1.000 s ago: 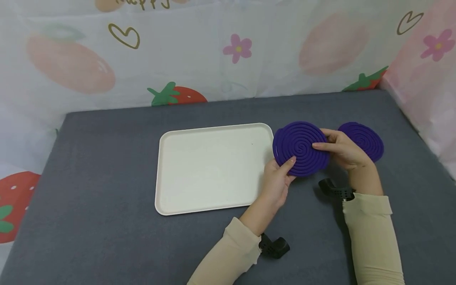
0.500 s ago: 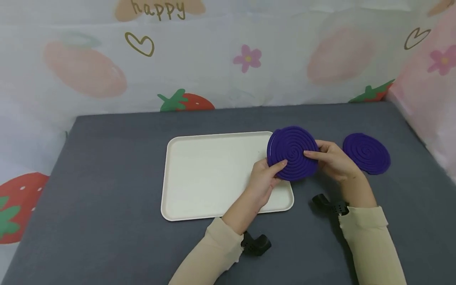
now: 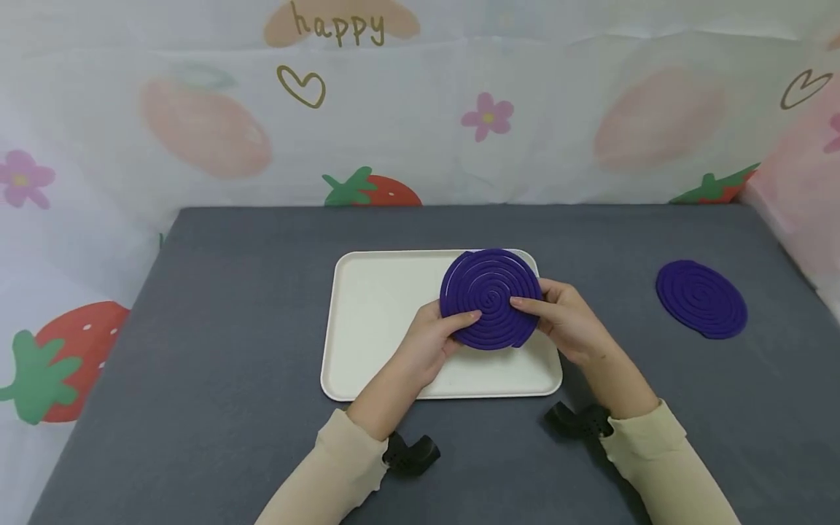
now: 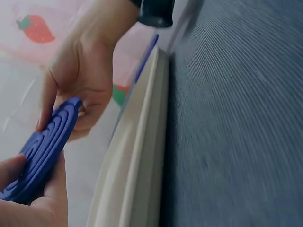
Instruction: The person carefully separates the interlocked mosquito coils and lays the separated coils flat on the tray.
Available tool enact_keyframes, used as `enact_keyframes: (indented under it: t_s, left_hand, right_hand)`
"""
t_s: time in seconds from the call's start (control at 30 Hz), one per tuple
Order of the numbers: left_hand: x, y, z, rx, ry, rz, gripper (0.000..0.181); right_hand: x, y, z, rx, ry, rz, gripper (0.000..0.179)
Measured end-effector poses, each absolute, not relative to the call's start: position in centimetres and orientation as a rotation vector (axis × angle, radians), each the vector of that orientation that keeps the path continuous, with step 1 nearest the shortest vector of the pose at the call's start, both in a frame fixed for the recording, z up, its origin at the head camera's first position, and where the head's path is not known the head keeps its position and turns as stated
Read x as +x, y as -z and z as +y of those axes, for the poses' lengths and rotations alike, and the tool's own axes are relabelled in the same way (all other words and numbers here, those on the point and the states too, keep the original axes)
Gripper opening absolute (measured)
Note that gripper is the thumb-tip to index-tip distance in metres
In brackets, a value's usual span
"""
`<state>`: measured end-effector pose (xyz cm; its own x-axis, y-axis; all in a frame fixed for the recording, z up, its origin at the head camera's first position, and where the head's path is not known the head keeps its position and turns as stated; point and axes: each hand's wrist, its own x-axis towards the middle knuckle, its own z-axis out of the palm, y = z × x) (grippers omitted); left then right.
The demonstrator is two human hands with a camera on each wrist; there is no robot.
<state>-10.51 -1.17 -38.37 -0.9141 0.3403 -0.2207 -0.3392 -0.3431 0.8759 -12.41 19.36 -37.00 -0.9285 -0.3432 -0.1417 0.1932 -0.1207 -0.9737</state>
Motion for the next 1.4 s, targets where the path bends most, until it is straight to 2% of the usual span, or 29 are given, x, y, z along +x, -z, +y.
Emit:
enact_keyframes:
  t_s: [0.17, 0.43, 0.83, 1.4]
  left_hand:
    - [-10.2, 38.7, -2.7, -0.036, -2.306, 1.536, 0.043]
    - [-10.7, 39.0, -3.8, -0.122, -2.436, 1.453, 0.043]
    - [-11.5, 40.0, -4.6, -0.033, -2.325, 1.494, 0.051]
    - [-10.4, 41.1, -5.0, -0.045, -2.329, 1.443, 0.055]
  right_hand:
    - [-12.3, 37.3, 17.6, -0.151, 2.081, 1.832, 0.015]
    - [-13.2, 37.9, 15.0, -0.099, 2.144, 1.697, 0.027]
    - [-14.2, 39.6, 13.9, -0.038, 2.167, 1.624, 0.021]
    - [-13.3, 40.8, 13.4, -0.013, 2.195, 1.578, 0.023]
